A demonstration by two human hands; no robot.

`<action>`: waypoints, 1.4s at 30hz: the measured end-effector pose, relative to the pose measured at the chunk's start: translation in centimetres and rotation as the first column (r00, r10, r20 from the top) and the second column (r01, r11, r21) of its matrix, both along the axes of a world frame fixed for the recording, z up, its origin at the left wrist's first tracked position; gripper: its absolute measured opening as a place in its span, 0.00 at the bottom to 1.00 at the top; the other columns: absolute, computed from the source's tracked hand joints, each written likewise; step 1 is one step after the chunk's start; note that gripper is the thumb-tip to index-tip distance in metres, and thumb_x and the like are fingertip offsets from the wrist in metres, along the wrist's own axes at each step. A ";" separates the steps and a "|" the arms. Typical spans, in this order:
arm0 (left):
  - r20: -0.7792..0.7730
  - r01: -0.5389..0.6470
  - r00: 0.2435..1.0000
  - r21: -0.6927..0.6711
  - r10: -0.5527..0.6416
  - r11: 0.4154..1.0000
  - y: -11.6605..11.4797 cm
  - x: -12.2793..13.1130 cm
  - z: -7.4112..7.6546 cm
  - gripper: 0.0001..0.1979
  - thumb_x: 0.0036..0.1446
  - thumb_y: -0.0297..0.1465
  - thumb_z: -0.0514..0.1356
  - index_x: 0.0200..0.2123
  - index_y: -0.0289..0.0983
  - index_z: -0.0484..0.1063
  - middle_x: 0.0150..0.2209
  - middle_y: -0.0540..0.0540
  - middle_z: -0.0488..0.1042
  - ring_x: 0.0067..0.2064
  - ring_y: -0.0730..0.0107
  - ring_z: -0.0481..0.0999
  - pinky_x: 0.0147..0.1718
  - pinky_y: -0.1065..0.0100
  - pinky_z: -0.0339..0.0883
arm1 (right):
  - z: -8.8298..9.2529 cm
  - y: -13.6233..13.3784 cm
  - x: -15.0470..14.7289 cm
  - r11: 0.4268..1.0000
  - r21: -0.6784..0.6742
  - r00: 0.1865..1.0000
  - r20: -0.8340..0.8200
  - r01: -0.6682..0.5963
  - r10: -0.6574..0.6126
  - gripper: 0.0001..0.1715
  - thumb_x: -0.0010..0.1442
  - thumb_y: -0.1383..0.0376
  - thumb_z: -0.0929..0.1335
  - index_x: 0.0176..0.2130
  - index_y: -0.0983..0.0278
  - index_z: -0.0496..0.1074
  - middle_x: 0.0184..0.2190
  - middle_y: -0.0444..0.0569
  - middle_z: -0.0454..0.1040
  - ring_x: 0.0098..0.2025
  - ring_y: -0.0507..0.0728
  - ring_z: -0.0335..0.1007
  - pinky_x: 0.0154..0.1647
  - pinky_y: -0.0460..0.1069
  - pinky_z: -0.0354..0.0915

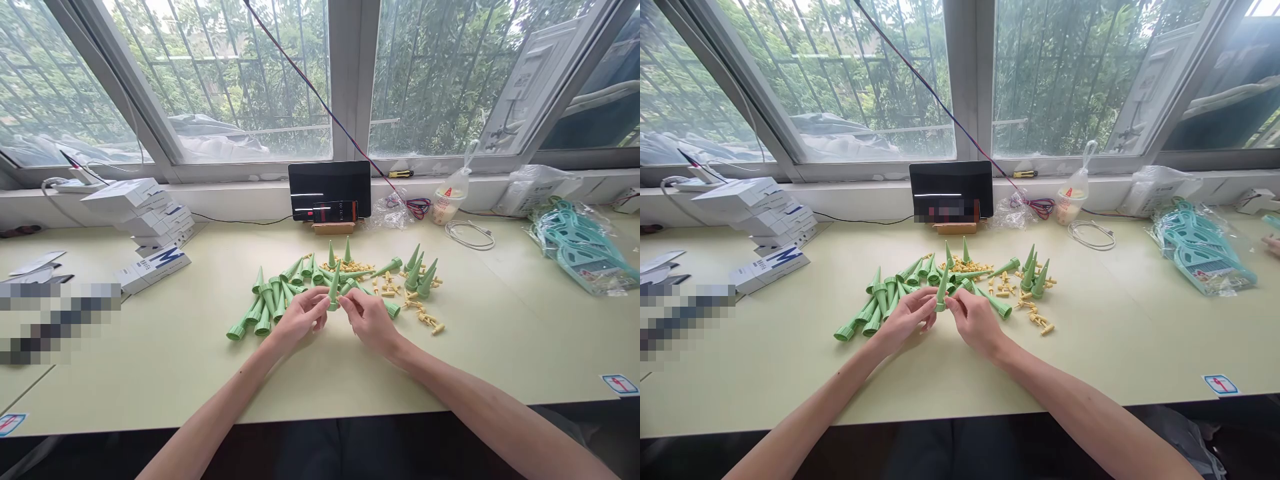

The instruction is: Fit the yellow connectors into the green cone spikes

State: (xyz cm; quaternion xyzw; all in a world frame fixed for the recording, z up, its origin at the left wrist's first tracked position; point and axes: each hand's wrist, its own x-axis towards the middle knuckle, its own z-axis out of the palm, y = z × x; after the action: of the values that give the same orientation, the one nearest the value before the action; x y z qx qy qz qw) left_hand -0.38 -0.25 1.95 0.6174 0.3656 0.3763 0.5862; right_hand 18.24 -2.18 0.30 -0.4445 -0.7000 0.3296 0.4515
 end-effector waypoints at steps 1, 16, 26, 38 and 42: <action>0.001 -0.001 1.000 0.000 0.001 1.000 0.0 0.0 0.0 0.21 0.59 0.44 0.62 0.49 0.36 0.74 0.27 0.48 0.72 0.22 0.78 0.63 0.21 0.72 0.61 | 0.0 0.0 0.0 1.000 0.004 1.000 0.006 0.003 -0.003 0.20 0.70 0.53 0.60 0.29 0.60 0.63 0.17 0.39 0.60 0.17 0.51 0.56 0.20 0.47 0.53; -0.052 -0.040 0.998 0.108 0.046 0.993 0.0 -0.1 -1.1 0.21 0.60 0.41 0.62 0.52 0.36 0.72 0.20 0.54 0.66 0.21 0.77 0.63 0.20 0.73 0.60 | 0.3 -0.1 -0.2 0.994 -0.104 0.999 -0.023 0.034 -0.037 0.25 0.69 0.49 0.59 0.27 0.60 0.64 0.13 0.38 0.58 0.15 0.51 0.54 0.19 0.47 0.54; -0.060 -0.107 0.990 0.239 0.125 0.965 0.2 -0.3 -2.1 0.16 0.59 0.38 0.64 0.49 0.39 0.78 0.38 0.45 0.75 0.20 0.81 0.66 0.20 0.72 0.65 | 0.5 -0.1 -0.4 0.918 -0.360 0.947 -0.316 -0.168 0.050 0.28 0.66 0.45 0.60 0.26 0.61 0.63 0.08 0.35 0.57 0.09 0.49 0.53 0.12 0.44 0.49; -0.130 -0.056 0.986 0.315 0.101 0.947 0.0 0.0 -1.0 0.14 0.62 0.36 0.60 0.49 0.40 0.79 0.47 0.41 0.74 0.23 0.82 0.66 0.21 0.74 0.65 | 0.3 0.7 0.0 0.679 -0.571 0.783 -0.622 -0.461 0.009 0.26 0.58 0.46 0.69 0.24 0.63 0.63 0.09 0.32 0.49 0.10 0.46 0.50 0.09 0.41 0.44; -0.110 -0.097 0.984 0.327 0.140 0.940 -0.1 0.2 -1.2 0.15 0.61 0.38 0.61 0.48 0.38 0.78 0.43 0.42 0.76 0.23 0.81 0.66 0.20 0.75 0.64 | 0.3 0.7 -0.2 0.702 -0.558 0.794 -0.608 -0.443 0.018 0.28 0.60 0.45 0.67 0.23 0.63 0.62 0.10 0.33 0.50 0.10 0.47 0.52 0.10 0.42 0.47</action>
State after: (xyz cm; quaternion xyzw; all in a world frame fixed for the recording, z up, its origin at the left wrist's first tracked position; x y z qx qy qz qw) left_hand -0.16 -0.33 0.77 0.7047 0.3738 0.4239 0.4290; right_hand 18.09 -1.45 0.63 -0.3640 -0.4191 0.7319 0.3952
